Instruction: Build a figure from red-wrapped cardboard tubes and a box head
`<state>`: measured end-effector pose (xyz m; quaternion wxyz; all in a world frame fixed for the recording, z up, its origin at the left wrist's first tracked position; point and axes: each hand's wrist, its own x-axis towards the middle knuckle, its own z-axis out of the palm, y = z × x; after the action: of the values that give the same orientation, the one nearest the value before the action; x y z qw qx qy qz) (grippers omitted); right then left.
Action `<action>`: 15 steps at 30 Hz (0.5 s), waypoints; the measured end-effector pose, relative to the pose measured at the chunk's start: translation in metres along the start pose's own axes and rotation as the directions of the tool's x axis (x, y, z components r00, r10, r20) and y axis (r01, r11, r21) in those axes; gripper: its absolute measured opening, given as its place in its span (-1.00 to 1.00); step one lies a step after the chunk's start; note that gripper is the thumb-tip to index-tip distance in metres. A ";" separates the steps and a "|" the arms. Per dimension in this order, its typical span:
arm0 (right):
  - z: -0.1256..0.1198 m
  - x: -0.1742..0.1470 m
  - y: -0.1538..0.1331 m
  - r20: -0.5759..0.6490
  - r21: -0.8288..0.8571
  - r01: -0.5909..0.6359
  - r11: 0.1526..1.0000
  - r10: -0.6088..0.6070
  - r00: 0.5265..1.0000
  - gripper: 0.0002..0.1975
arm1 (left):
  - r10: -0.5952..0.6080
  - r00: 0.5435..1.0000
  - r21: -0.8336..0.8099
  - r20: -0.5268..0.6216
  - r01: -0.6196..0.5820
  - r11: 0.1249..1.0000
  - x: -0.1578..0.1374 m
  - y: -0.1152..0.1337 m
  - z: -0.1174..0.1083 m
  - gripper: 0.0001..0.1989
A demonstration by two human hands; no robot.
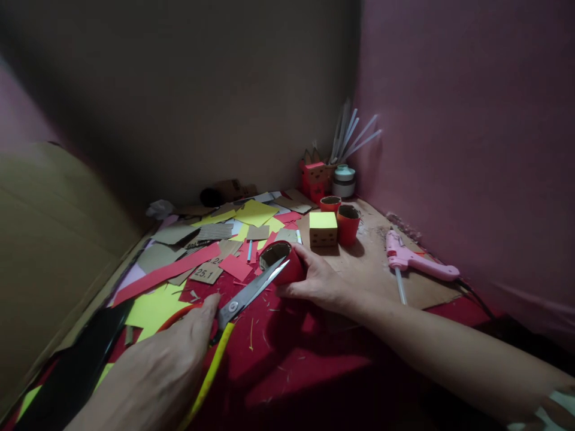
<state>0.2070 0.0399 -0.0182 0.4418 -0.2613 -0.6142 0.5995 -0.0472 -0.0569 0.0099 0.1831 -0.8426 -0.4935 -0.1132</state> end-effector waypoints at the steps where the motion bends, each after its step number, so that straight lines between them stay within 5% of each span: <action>1: 0.000 0.000 0.000 -0.004 -0.001 -0.005 1.000 0.005 1.000 -0.37 | 0.071 0.997 0.090 0.001 -0.071 0.993 -0.002 -0.002 0.002 -0.48; 5: 0.000 -0.001 -0.005 -0.007 -0.038 -0.036 0.999 0.036 0.999 -0.37 | 0.076 0.990 0.240 0.119 -0.103 0.965 -0.013 -0.010 0.007 -0.42; 10: 0.000 -0.003 -0.026 -0.049 -0.167 -0.167 0.972 0.161 0.986 -0.26 | 0.016 0.972 0.202 0.235 -0.065 0.977 -0.024 -0.020 0.007 -0.42; 15: 0.001 -0.004 -0.037 -0.010 -0.128 -0.224 0.966 0.224 0.974 -0.57 | 0.065 0.982 0.104 0.175 -0.084 0.991 -0.026 -0.023 0.011 -0.44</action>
<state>0.2160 0.0308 0.0171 0.3521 -0.3554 -0.6191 0.6054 -0.0800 -0.0630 -0.0053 0.1908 -0.8556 -0.4811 -0.0058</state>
